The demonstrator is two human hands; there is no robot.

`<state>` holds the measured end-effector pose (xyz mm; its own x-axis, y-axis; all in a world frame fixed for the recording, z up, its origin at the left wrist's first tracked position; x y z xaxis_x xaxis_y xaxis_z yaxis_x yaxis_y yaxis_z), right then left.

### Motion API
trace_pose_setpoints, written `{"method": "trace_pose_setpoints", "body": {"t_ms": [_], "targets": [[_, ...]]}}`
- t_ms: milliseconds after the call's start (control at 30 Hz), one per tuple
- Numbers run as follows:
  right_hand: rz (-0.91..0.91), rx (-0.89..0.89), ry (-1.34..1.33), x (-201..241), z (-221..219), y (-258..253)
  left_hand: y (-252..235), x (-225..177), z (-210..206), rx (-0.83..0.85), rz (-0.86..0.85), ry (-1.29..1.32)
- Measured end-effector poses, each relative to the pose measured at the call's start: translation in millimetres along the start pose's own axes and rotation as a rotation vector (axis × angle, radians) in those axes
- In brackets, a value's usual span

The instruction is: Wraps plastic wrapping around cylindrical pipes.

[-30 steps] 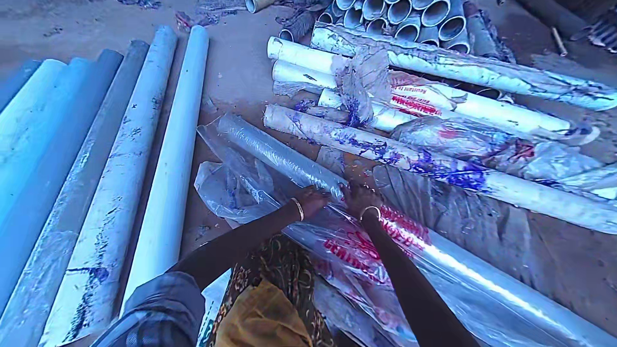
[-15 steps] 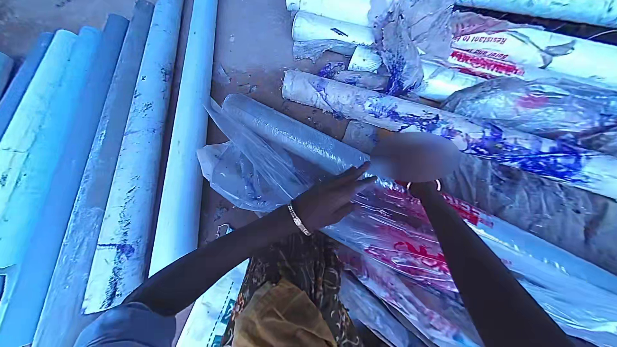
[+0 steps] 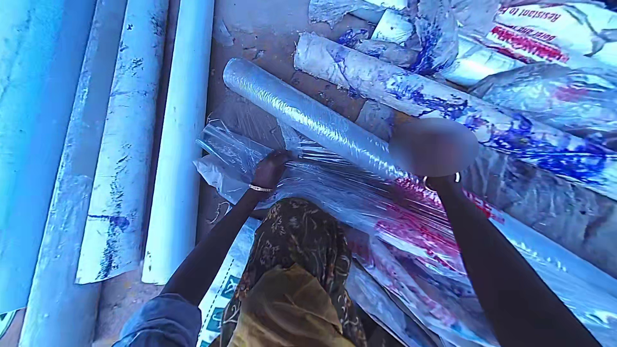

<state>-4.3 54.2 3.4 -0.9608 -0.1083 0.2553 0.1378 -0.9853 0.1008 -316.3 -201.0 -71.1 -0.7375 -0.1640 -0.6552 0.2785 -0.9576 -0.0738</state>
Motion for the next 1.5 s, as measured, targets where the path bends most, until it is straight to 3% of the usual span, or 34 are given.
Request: {"method": "trace_pose_setpoints", "body": {"t_ms": [200,300,433,600,900,1000,1100,1167,1200,1300,1367,1400,1500], "targets": [[0.108,-0.082,-0.001,9,12,19,-8,-1,5,0.115,0.01,0.007],[0.278,-0.146,0.042,29,7,57,-7,0,4,0.128,-0.018,-0.012],[0.297,0.155,-0.02,61,-20,111,-5,0,3,0.135,-0.054,-0.055],[0.355,-0.06,0.084,52,-43,76,2,-13,9,-0.037,-0.244,-0.182],[0.237,0.256,0.072,45,-15,5,18,-16,-37,-0.188,-0.376,-0.164],[0.249,0.281,-0.2,39,-7,-3,12,-21,-24,0.006,-0.168,0.177],[0.295,0.289,-0.742,30,0,11,-7,-25,22,0.108,0.339,0.718],[0.254,0.346,-0.827,22,16,28,-30,-46,57,0.095,0.487,0.685],[0.249,0.356,-0.681,17,24,37,-41,-64,70,0.071,0.418,0.498],[0.237,0.33,-0.142,-12,35,84,-68,-137,69,-0.047,0.012,-0.182],[0.21,0.209,-0.136,-42,39,123,-81,-192,35,-0.182,-0.284,-0.36],[0.167,0.166,-0.149,-59,42,138,-85,-224,13,-0.121,-0.339,-0.324],[-0.034,0.237,-0.116,-102,47,173,-79,-302,-78,0.555,-0.21,-0.2]]}}
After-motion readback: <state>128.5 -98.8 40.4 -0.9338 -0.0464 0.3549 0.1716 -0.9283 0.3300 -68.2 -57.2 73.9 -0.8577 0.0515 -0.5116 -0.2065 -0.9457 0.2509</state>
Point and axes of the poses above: each hand's wrist, its own y-axis away from the middle knuckle, its own z-axis out of the back of the hand, x = y × z, the point moved 2 cm from there along -y, towards the middle knuckle, and after that the axes turned 1 degree about -y, right-handed, at the moved point
